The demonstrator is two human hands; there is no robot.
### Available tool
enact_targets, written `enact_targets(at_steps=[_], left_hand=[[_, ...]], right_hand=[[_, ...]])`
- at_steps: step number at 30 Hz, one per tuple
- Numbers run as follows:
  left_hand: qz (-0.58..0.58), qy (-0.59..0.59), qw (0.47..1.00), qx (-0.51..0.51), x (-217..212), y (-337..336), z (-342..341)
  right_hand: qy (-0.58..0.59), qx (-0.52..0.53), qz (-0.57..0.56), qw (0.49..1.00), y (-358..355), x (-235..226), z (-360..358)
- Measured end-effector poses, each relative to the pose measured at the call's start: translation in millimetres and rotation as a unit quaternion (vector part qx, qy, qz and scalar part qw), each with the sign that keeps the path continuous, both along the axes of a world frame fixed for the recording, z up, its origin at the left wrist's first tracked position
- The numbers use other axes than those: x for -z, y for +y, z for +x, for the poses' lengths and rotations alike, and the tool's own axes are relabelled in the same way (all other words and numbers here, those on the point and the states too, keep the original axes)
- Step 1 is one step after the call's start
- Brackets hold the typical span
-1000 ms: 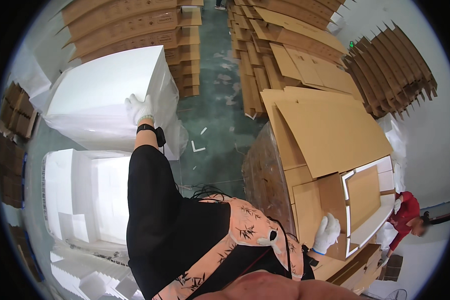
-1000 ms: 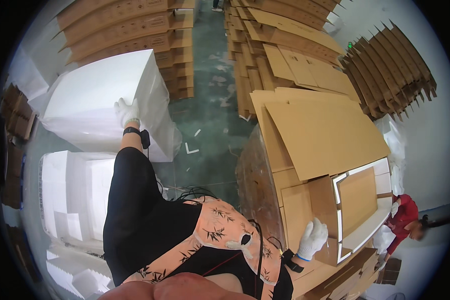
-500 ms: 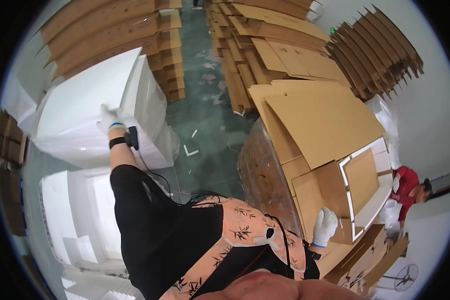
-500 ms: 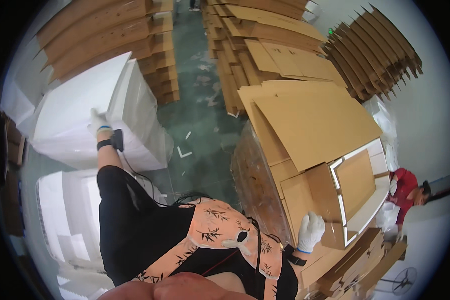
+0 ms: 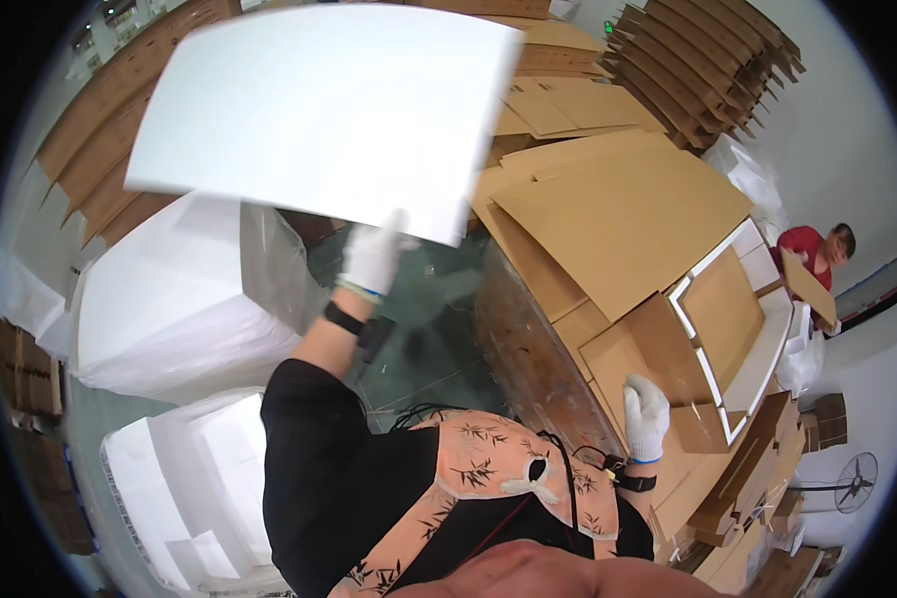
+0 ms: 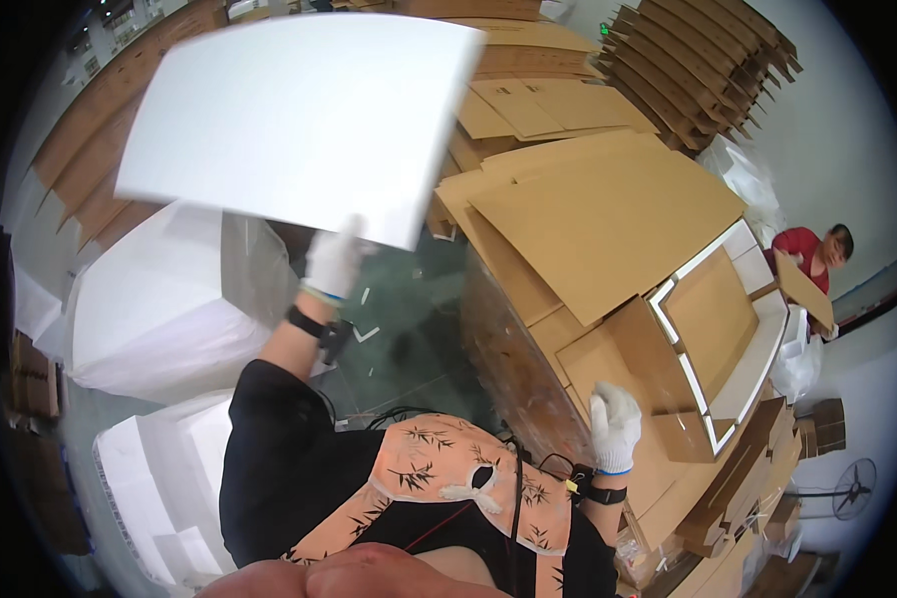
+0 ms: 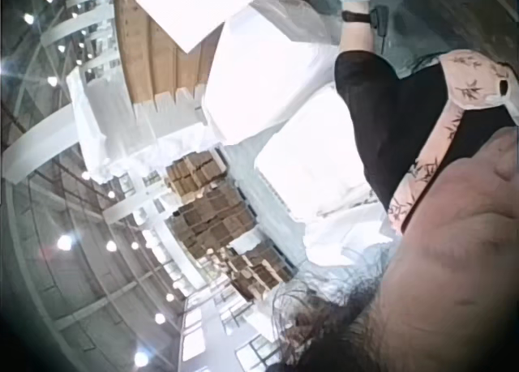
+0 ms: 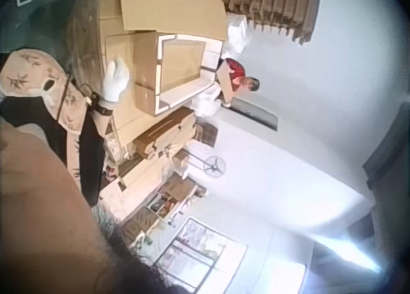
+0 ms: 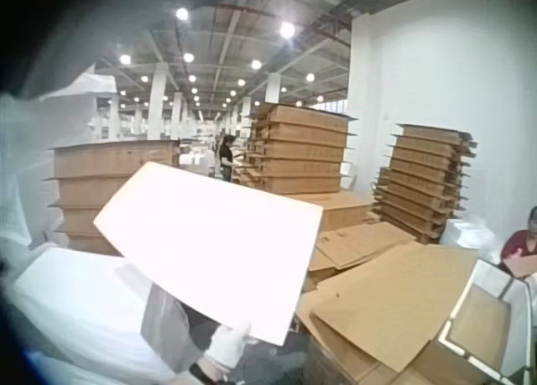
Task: Assembling cardboard boxes and inserting foam protection for furniture items.
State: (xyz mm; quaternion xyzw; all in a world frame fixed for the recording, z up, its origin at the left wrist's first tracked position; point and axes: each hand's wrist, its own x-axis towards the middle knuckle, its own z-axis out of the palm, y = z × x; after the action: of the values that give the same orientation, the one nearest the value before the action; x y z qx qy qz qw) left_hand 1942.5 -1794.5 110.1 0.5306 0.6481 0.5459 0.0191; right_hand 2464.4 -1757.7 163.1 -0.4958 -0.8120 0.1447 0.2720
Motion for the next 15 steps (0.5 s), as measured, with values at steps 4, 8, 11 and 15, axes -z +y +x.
enact_targets(at_steps=[4,8,11,15], left_hand=[[-0.084,-0.419,0.849,0.312,-40.3,63.2,154.0],[-0.149,-0.266,0.815,0.492,-42.5,104.3,283.3],[-0.229,-0.153,0.758,0.592,-48.4,121.6,358.6],[-0.342,0.016,0.678,0.651,-47.5,171.2,464.5]], right_hand=[[0.211,0.082,-0.134,0.965,5.9,-6.6,12.4],[0.41,0.06,-0.135,0.9,17.4,6.1,68.7],[0.606,0.075,-0.081,0.788,17.7,29.3,136.9],[0.78,0.155,-0.036,0.605,23.0,24.1,211.5]])
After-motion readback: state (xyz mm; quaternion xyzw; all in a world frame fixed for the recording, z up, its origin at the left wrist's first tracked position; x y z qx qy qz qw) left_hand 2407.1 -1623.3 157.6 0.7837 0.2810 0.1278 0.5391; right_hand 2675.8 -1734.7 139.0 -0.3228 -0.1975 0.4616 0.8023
